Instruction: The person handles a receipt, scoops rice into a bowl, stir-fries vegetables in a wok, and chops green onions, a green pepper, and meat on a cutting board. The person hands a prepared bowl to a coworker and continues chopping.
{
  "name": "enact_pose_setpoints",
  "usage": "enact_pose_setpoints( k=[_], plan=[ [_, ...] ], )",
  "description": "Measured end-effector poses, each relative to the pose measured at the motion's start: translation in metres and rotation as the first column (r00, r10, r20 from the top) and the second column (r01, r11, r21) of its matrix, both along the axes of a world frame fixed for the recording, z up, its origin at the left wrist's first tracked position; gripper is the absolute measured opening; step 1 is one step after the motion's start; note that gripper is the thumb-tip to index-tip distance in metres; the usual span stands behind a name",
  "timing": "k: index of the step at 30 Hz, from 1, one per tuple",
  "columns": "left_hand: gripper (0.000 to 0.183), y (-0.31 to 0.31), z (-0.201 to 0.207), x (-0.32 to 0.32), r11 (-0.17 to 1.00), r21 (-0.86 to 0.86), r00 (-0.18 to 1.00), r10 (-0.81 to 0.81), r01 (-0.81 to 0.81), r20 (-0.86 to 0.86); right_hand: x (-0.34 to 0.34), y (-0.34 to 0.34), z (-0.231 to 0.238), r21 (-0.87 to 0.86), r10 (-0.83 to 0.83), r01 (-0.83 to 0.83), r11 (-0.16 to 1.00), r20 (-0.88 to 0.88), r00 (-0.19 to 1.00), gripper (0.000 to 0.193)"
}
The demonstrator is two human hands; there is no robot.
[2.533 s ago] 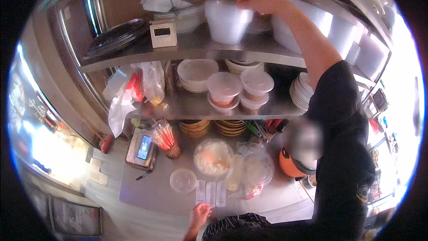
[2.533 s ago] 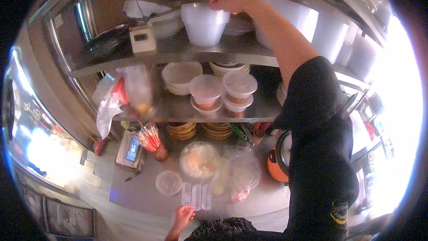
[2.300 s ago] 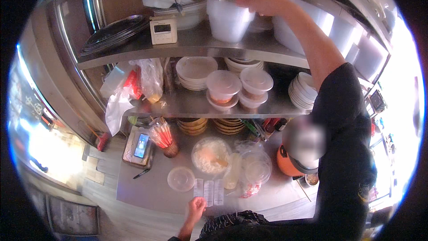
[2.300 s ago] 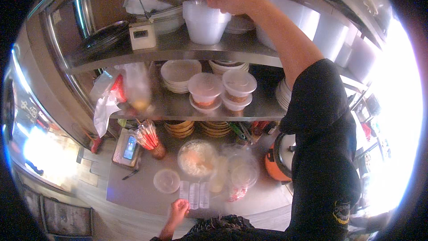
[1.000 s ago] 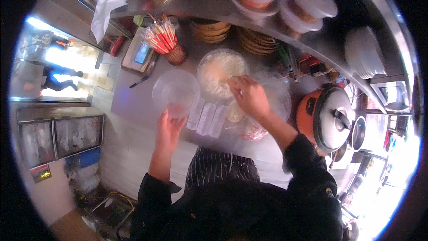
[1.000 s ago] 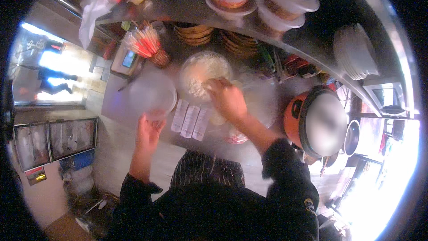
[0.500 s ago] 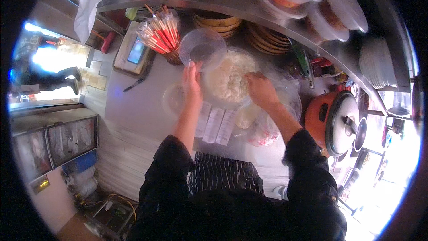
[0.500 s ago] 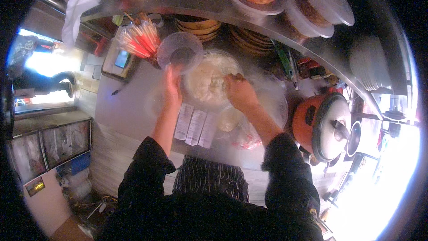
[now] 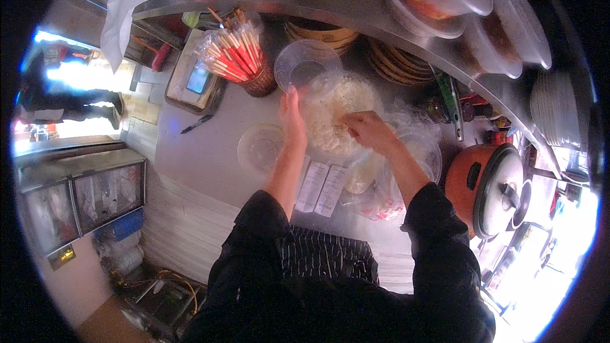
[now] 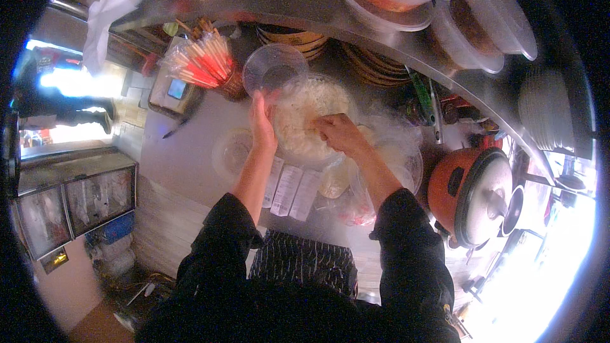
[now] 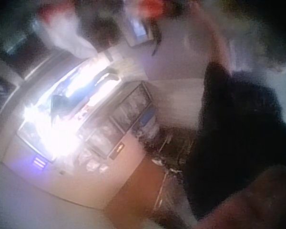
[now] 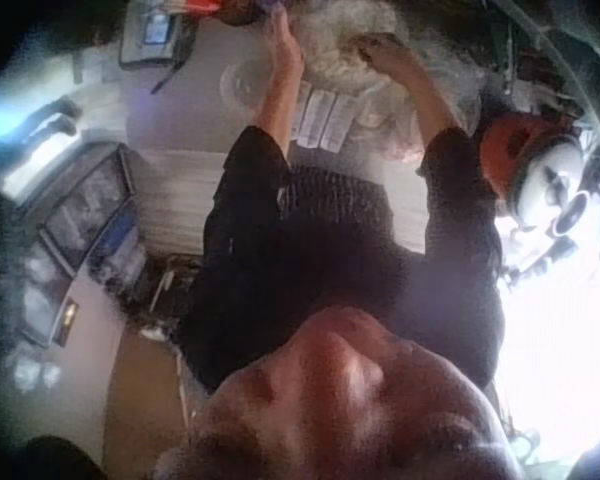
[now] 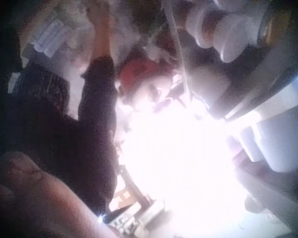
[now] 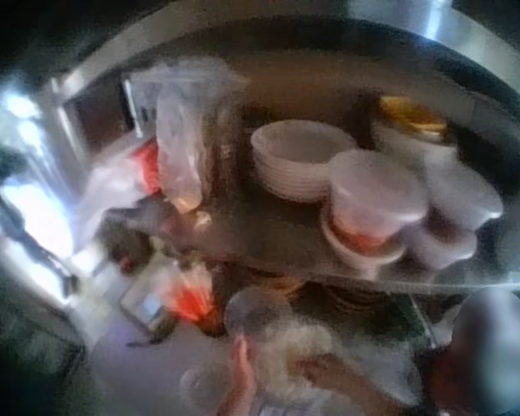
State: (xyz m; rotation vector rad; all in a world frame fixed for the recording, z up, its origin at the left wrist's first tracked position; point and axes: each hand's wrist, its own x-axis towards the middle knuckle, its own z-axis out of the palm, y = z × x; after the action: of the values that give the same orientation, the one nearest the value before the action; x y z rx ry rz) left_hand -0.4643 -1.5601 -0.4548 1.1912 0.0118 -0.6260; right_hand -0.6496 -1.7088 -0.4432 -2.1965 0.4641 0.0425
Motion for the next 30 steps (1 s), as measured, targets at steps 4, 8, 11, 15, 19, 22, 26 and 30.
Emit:
enact_pose_setpoints(
  k=[4, 8, 11, 15, 19, 22, 26, 30],
  plan=[
    [0.064, -0.001, 0.004, -0.005, 1.0, 0.004, 1.0, -0.021, 0.021, -0.004, 0.02, 0.01, -0.004, 0.431, -0.153, 0.216, 0.876, -0.175, 0.973, 0.031],
    [0.066, -0.001, 0.002, -0.005, 0.999, -0.051, 0.999, -0.009, 0.007, -0.04, 0.023, 0.015, -0.001, 0.478, -0.173, 0.225, 0.849, -0.15, 0.973, 0.035],
    [0.069, 0.0, -0.006, 0.0, 0.994, -0.108, 0.984, 0.002, -0.022, -0.181, 0.015, 0.012, -0.003, 0.609, -0.241, 0.307, 0.731, -0.189, 0.952, 0.033],
    [0.07, 0.005, -0.016, 0.009, 0.99, -0.137, 0.998, -0.036, 0.028, -0.055, 0.002, 0.003, 0.003, 0.423, -0.101, 0.162, 0.892, -0.162, 0.982, 0.026],
    [0.066, 0.016, -0.008, 0.012, 0.994, -0.103, 0.99, -0.013, 0.028, 0.142, -0.024, -0.003, 0.028, -0.196, 0.123, -0.127, 0.972, -0.032, 0.992, 0.035],
    [0.07, 0.03, 0.014, 0.007, 1.0, -0.029, 0.975, 0.009, -0.003, 0.221, -0.05, -0.009, 0.046, 0.333, -0.144, 0.289, 0.898, -0.398, 0.906, 0.04],
    [0.092, 0.048, 0.047, -0.011, 0.951, 0.293, 0.787, -0.107, -0.098, 0.608, -0.069, -0.007, 0.061, -0.256, 0.089, -0.037, 0.966, 0.194, 0.977, 0.037],
    [0.1, 0.068, 0.06, -0.036, 0.89, 0.431, 0.582, -0.274, -0.148, 0.766, -0.081, 0.0, 0.105, 0.129, -0.265, 0.268, 0.955, -0.044, 0.963, 0.033]
  ],
)
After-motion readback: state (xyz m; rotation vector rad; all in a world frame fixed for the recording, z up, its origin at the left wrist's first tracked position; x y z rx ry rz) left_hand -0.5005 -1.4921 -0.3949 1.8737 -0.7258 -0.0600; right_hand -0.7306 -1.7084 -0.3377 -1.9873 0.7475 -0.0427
